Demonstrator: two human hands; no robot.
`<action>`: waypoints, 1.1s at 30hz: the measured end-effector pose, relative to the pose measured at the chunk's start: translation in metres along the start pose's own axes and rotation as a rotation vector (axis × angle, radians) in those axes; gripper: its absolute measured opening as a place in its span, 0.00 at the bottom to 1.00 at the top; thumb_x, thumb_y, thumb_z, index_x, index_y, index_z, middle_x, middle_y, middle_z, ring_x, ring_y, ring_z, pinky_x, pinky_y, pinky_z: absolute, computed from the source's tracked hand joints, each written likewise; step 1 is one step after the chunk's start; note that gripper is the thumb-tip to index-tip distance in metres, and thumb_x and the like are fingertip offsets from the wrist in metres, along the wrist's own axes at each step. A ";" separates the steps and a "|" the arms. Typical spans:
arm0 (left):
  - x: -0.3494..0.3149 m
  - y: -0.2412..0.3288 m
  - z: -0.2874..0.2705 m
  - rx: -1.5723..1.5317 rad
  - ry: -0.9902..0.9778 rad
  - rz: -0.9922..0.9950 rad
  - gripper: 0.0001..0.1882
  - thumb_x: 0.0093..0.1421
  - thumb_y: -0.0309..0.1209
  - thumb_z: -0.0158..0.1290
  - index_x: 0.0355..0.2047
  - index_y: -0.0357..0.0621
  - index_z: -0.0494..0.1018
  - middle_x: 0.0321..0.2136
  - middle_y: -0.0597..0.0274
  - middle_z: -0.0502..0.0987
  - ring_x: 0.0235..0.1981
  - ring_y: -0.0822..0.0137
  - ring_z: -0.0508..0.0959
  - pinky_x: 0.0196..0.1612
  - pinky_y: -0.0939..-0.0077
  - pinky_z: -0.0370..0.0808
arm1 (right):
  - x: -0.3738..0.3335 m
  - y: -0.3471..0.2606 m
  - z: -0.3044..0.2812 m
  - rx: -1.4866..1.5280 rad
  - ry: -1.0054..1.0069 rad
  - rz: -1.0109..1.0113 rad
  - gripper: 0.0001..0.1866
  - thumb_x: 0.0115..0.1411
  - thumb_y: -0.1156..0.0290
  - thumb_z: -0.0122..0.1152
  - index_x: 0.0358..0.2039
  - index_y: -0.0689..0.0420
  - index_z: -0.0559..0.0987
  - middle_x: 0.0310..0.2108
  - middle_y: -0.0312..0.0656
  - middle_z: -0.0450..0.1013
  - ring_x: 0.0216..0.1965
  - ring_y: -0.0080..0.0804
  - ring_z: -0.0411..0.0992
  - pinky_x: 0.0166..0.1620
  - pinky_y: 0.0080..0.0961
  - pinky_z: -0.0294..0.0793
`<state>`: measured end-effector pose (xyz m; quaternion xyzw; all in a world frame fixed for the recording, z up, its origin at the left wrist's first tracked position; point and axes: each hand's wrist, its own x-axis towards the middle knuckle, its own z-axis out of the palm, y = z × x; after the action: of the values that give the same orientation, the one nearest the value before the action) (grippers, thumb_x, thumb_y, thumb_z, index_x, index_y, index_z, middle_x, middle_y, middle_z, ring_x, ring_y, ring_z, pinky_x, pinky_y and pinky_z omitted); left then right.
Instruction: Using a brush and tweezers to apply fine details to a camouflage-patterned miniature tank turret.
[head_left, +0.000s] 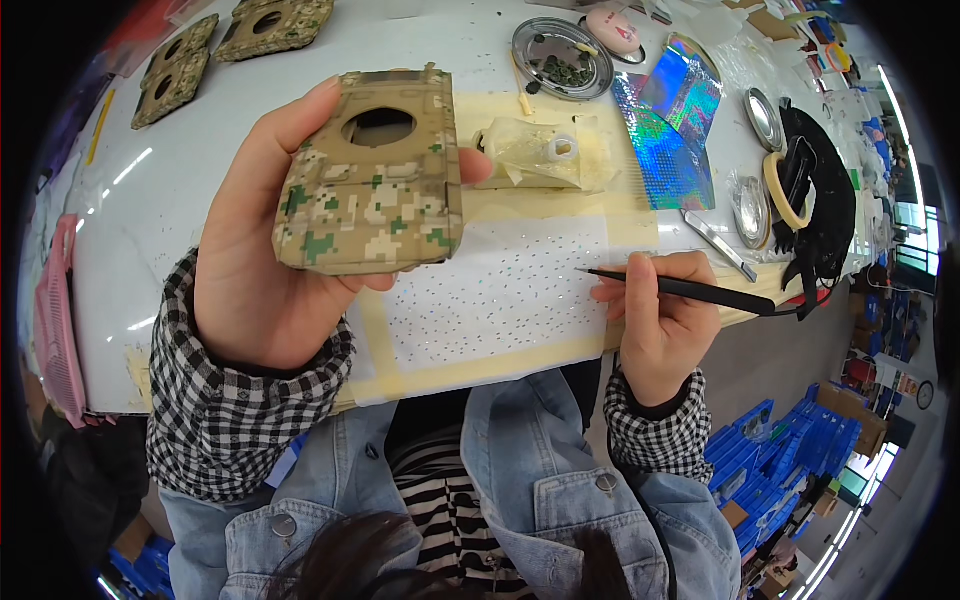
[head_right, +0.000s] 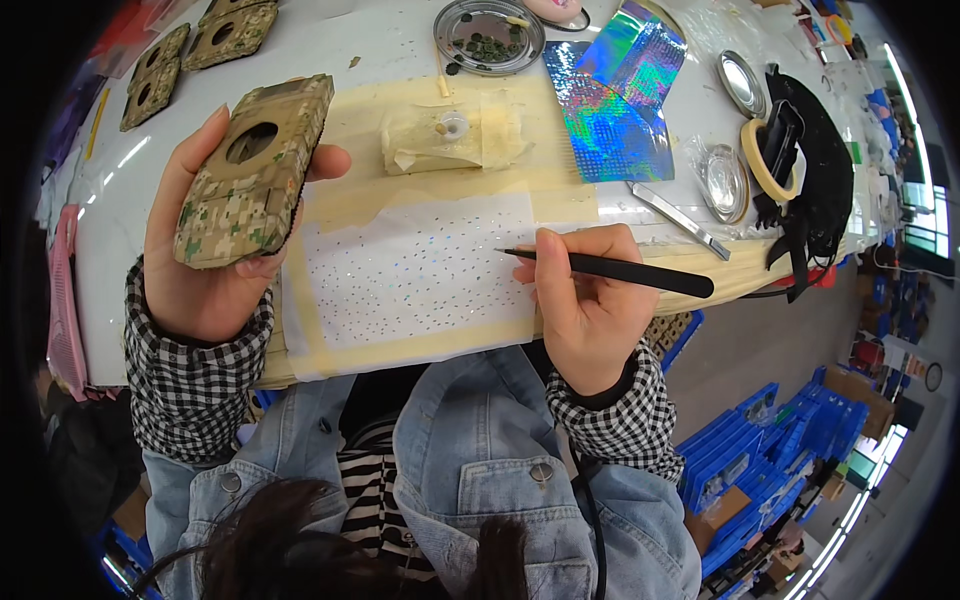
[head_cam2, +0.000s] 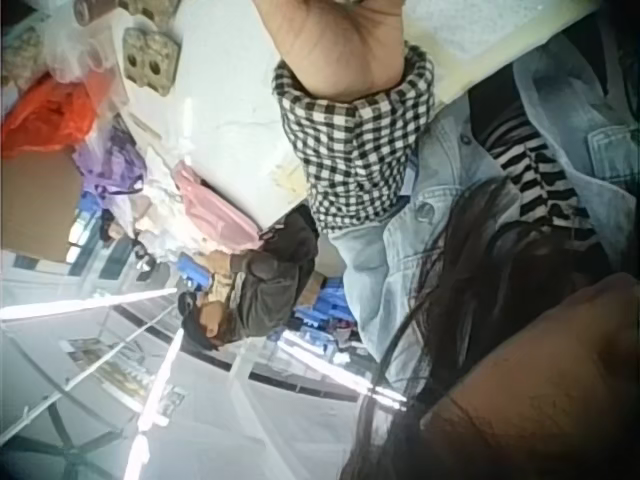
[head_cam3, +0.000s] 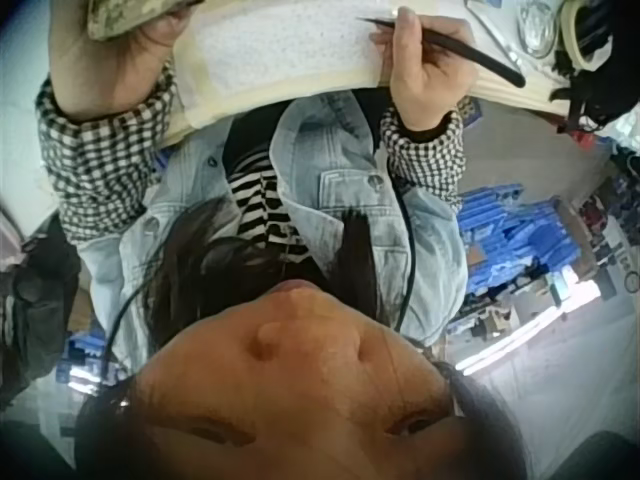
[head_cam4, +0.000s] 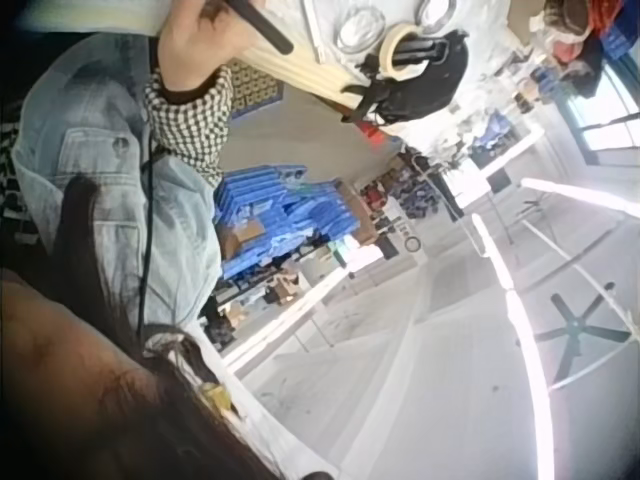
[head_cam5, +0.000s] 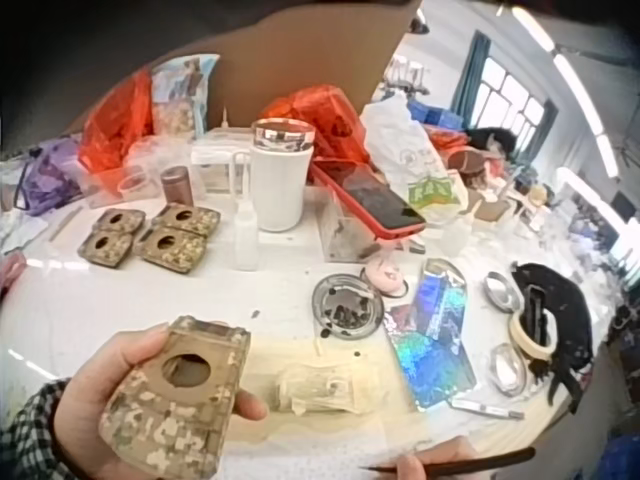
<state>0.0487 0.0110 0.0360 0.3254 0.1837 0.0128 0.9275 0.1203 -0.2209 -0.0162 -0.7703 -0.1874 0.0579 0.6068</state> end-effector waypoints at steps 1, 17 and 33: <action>0.000 0.000 0.000 0.000 0.001 -0.002 0.27 0.65 0.42 0.27 0.53 0.30 0.58 0.41 0.31 0.69 0.19 0.72 0.75 0.14 0.89 0.72 | 0.000 0.000 0.000 0.003 0.003 -0.009 0.06 0.57 0.77 0.54 0.28 0.64 0.67 0.21 0.43 0.73 0.21 0.19 0.71 0.22 0.11 0.68; -0.001 0.001 0.005 0.026 0.027 0.005 0.27 0.65 0.41 0.28 0.52 0.30 0.59 0.40 0.32 0.70 0.16 0.74 0.74 0.13 0.89 0.71 | 0.001 0.000 0.000 -0.044 -0.011 -0.036 0.06 0.59 0.76 0.51 0.29 0.64 0.66 0.21 0.44 0.72 0.21 0.23 0.73 0.22 0.12 0.69; -0.002 0.002 0.005 0.020 0.036 0.001 0.26 0.65 0.42 0.29 0.52 0.33 0.61 0.38 0.36 0.72 0.16 0.75 0.74 0.13 0.90 0.70 | 0.000 -0.002 -0.003 -0.026 -0.041 -0.091 0.07 0.61 0.75 0.49 0.30 0.65 0.65 0.25 0.49 0.72 0.22 0.28 0.73 0.25 0.17 0.72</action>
<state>0.0492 0.0089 0.0412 0.3343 0.2001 0.0175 0.9208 0.1209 -0.2234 -0.0136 -0.7675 -0.2356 0.0437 0.5946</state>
